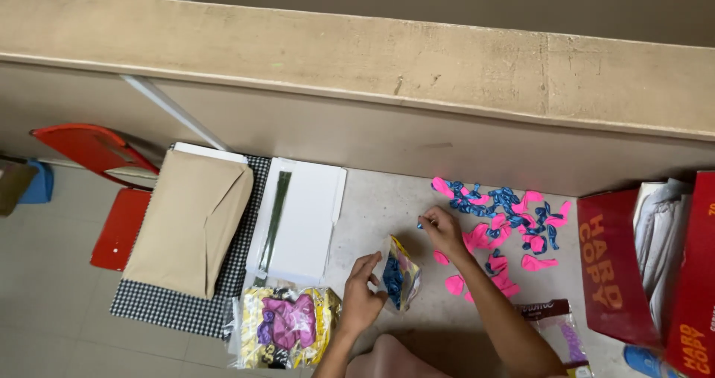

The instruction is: Organizing balloons and accessories into plastic bags at a desk.

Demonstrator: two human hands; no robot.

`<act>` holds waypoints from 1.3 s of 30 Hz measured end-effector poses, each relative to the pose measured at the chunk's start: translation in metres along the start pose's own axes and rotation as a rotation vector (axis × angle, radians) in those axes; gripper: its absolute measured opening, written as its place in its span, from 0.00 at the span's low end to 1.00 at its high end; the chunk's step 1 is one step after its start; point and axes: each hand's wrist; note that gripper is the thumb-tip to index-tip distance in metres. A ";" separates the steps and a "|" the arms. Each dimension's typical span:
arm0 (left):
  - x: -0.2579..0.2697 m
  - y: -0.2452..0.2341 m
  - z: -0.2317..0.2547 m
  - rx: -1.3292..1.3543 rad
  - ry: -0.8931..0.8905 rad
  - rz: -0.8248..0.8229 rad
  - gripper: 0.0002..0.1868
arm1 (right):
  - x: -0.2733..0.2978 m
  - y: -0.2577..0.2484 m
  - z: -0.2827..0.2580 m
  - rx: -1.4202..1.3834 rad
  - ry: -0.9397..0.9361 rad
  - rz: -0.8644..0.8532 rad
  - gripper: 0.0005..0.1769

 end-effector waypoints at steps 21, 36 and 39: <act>0.096 0.011 -0.016 0.016 0.088 0.091 0.42 | 0.180 -0.043 -0.203 0.198 -0.261 -0.312 0.11; 0.123 0.016 -0.019 0.030 0.010 0.209 0.42 | 0.017 -0.051 0.090 0.263 0.038 -0.321 0.21; 0.123 0.019 -0.020 0.042 -0.018 0.224 0.42 | -0.010 -0.054 0.144 0.458 0.103 -0.301 0.33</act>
Point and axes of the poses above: each hand's wrist, its own x-axis away from the middle knuckle, its own y-axis out of the palm, z = x × y, and after that the axes turned 1 degree about -z, right-handed
